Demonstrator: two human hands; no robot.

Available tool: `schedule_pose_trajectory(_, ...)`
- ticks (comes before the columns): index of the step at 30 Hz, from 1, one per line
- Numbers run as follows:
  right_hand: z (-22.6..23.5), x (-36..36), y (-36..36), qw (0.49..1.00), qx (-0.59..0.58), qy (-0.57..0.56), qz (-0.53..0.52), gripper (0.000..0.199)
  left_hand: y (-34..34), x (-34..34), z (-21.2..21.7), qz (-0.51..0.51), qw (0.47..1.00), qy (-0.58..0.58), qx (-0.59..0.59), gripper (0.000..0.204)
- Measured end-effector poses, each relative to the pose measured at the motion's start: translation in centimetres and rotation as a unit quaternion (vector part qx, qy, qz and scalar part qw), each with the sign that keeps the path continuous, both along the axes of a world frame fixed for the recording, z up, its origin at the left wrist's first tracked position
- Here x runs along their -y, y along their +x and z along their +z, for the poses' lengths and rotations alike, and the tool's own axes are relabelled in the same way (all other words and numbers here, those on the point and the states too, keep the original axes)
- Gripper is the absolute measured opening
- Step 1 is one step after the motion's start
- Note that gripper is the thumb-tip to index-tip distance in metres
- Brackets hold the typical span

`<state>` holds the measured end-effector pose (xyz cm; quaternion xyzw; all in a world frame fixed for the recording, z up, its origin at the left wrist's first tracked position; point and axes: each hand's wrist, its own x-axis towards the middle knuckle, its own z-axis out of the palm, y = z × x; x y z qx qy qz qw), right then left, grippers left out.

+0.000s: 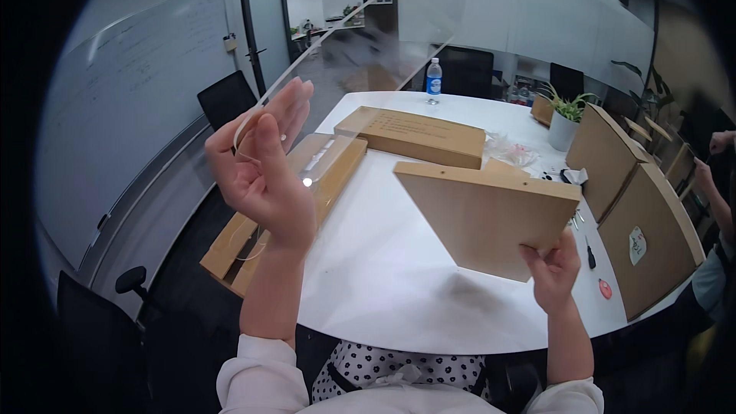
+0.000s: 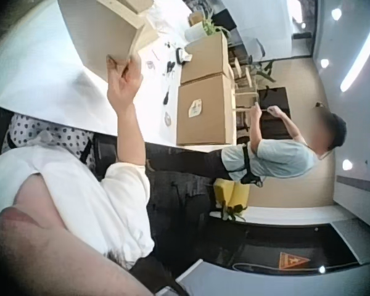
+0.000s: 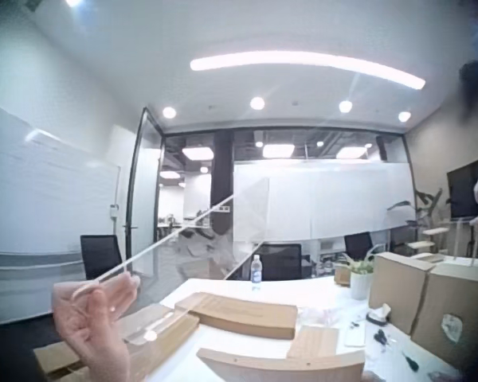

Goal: The person unpacks flat-pack furniture components from cardboard boxes on a white table. They remove protective film from a clear acrylic panel and align it with a wooden board, preparing to assemble the parts.

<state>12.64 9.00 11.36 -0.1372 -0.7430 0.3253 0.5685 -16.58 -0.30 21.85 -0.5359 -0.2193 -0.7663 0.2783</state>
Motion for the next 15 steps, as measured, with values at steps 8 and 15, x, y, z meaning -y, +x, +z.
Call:
schedule_pose_trajectory(8, -0.9, 0.1, -1.5, 0.986, -0.055, -0.102, 0.121, 0.040, 7.6, -2.1, 5.0, 0.249, 0.900, 0.054, -0.353, 0.009)
schedule_pose_trajectory(15, -1.3, 1.2, -1.7, 0.971, -0.058, -0.172, 0.152, 0.042, 13.3, -2.7, 3.7, 0.308, 0.872, -0.033, -0.379, 0.012)
